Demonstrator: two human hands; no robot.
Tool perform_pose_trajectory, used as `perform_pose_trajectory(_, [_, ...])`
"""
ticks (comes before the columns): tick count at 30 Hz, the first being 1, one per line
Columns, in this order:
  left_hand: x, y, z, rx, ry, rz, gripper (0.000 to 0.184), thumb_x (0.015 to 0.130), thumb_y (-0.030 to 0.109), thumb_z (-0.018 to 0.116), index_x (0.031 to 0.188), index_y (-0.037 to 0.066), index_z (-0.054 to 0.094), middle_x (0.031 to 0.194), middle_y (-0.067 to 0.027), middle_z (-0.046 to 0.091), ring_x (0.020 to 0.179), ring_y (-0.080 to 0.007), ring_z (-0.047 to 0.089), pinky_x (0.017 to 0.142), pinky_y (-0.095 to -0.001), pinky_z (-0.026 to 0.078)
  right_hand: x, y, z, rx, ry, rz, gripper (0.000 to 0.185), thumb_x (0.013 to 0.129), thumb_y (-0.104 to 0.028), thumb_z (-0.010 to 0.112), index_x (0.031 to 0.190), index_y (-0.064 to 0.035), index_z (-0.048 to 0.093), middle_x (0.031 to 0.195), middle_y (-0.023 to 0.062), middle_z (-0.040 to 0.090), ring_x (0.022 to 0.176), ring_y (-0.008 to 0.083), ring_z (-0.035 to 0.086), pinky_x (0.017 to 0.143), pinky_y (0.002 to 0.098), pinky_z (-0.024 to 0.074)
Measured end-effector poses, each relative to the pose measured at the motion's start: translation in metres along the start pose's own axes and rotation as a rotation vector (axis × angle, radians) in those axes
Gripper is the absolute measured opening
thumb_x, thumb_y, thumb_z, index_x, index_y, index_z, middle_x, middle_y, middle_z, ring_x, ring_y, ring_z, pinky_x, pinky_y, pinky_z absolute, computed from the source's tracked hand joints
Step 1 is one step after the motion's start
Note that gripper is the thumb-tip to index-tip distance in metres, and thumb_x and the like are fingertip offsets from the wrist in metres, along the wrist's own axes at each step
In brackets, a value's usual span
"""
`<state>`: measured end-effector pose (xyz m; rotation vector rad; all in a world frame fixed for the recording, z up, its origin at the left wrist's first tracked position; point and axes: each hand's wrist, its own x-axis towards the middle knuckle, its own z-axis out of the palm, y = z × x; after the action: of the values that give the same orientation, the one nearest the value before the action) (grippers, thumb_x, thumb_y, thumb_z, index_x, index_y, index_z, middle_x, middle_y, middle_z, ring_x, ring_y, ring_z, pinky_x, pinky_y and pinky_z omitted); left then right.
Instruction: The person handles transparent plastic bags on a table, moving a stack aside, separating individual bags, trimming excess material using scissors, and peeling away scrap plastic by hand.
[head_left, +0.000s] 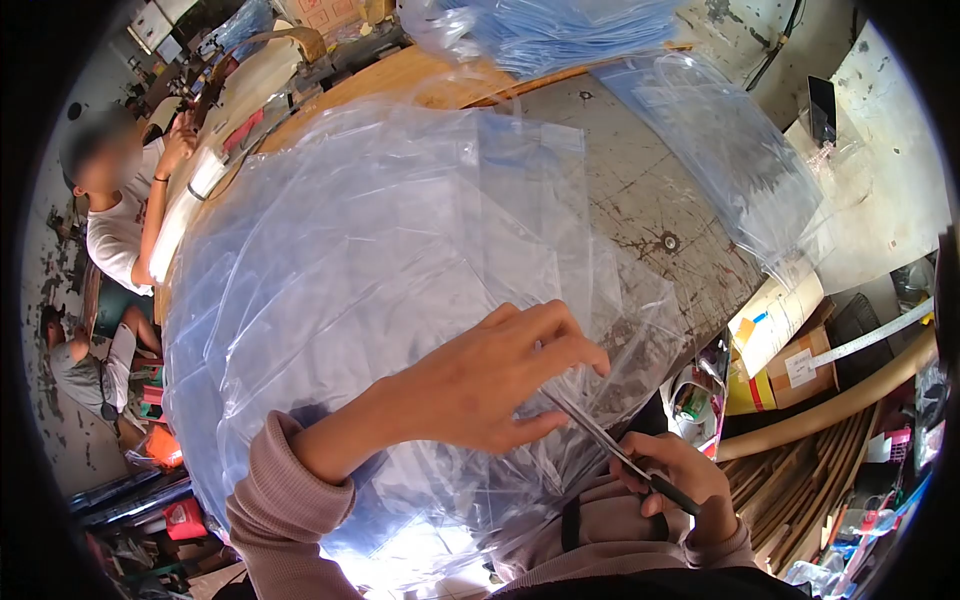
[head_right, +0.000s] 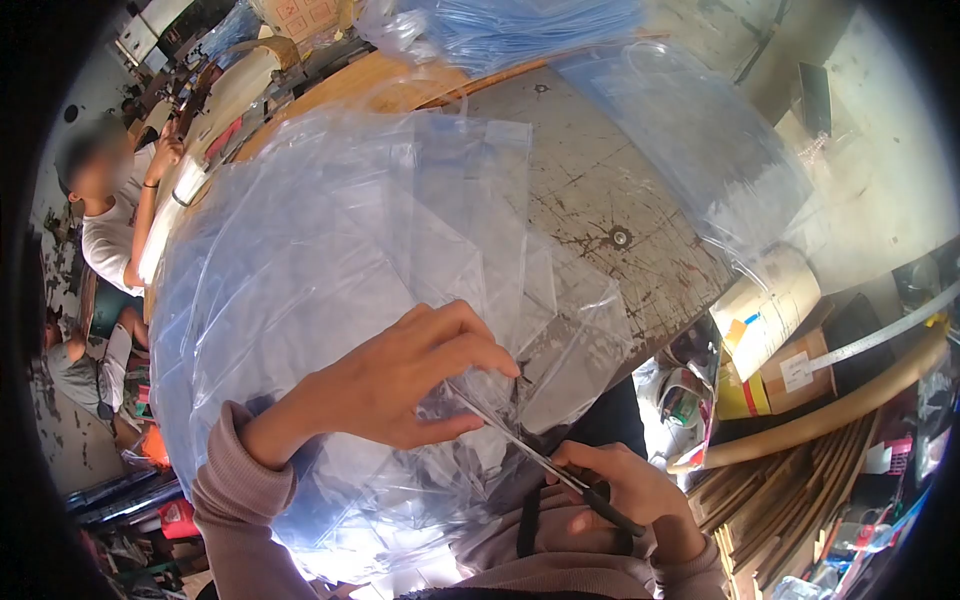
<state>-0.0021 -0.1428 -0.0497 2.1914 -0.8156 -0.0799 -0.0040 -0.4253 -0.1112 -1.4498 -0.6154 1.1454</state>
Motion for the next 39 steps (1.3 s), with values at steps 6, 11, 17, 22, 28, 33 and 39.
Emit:
perform_pose_trajectory(6, [0.000,-0.001,0.007,0.019,0.035,-0.111,0.050,0.074,0.017,0.071,0.118,0.011,0.050,0.097,-0.0068,0.049,0.085,-0.0221,0.051,0.076,-0.0327,0.040,0.000,0.004,0.011,0.133,0.054,0.017,0.061,0.066,-0.045,0.078,0.099,-0.0006,0.052,0.062,0.0024,0.050,0.056,0.0102,0.049,0.050,0.0236,0.0372])
perform_pose_trajectory(11, [0.001,-0.003,0.009,0.056,0.066,-0.115,0.055,0.076,0.032,0.070,0.121,0.010,0.048,0.096,-0.0071,0.049,0.085,-0.0224,0.049,0.077,-0.0331,0.038,-0.001,0.004,0.013,0.059,0.089,0.019,0.058,0.067,-0.041,0.079,0.099,-0.0008,0.052,0.061,0.0017,0.050,0.056,0.0101,0.049,0.050,0.0238,0.0369])
perform_pose_trajectory(17, [0.000,-0.004,0.007,0.228,0.133,-0.170,0.068,0.071,0.047,0.070,0.123,0.009,0.047,0.096,-0.0074,0.049,0.089,-0.0229,0.048,0.081,-0.0347,0.035,0.003,0.000,0.017,0.092,0.096,0.013,0.058,0.069,-0.043,0.077,0.099,-0.0009,0.052,0.062,0.0007,0.048,0.056,0.0092,0.047,0.051,0.0241,0.0362])
perform_pose_trajectory(22, [0.000,-0.005,0.009,0.228,0.180,-0.207,0.077,0.064,0.048,0.075,0.124,0.009,0.045,0.097,-0.0075,0.049,0.089,-0.0232,0.048,0.081,-0.0352,0.036,0.003,-0.001,0.019,0.099,0.109,0.022,0.058,0.069,-0.045,0.077,0.099,-0.0025,0.053,0.063,-0.0002,0.048,0.057,0.0078,0.045,0.051,0.0236,0.0350])
perform_pose_trajectory(28, [0.000,-0.002,0.007,0.211,0.170,-0.228,0.083,0.059,0.042,0.079,0.126,0.009,0.043,0.099,-0.0077,0.049,0.088,-0.0234,0.047,0.081,-0.0348,0.036,0.003,-0.003,0.023,0.109,0.139,0.053,0.057,0.068,-0.046,0.077,0.098,-0.0038,0.053,0.064,-0.0010,0.048,0.058,0.0062,0.046,0.050,0.0226,0.0340])
perform_pose_trajectory(33, [0.000,-0.005,0.008,0.189,0.191,-0.214,0.083,0.060,0.043,0.078,0.126,0.009,0.042,0.098,-0.0076,0.049,0.088,-0.0236,0.047,0.081,-0.0351,0.036,0.004,-0.001,0.026,0.131,0.155,0.041,0.057,0.067,-0.046,0.077,0.097,-0.0039,0.054,0.064,-0.0016,0.048,0.058,0.0056,0.046,0.050,0.0218,0.0341])
perform_pose_trajectory(39, [-0.001,-0.004,0.008,0.194,0.184,-0.218,0.083,0.061,0.045,0.077,0.127,0.009,0.042,0.099,-0.0078,0.049,0.087,-0.0237,0.046,0.081,-0.0354,0.036,0.001,0.004,0.028,0.143,0.167,0.055,0.059,0.067,-0.050,0.076,0.096,-0.0037,0.055,0.064,-0.0016,0.049,0.059,0.0052,0.046,0.051,0.0216,0.0351])
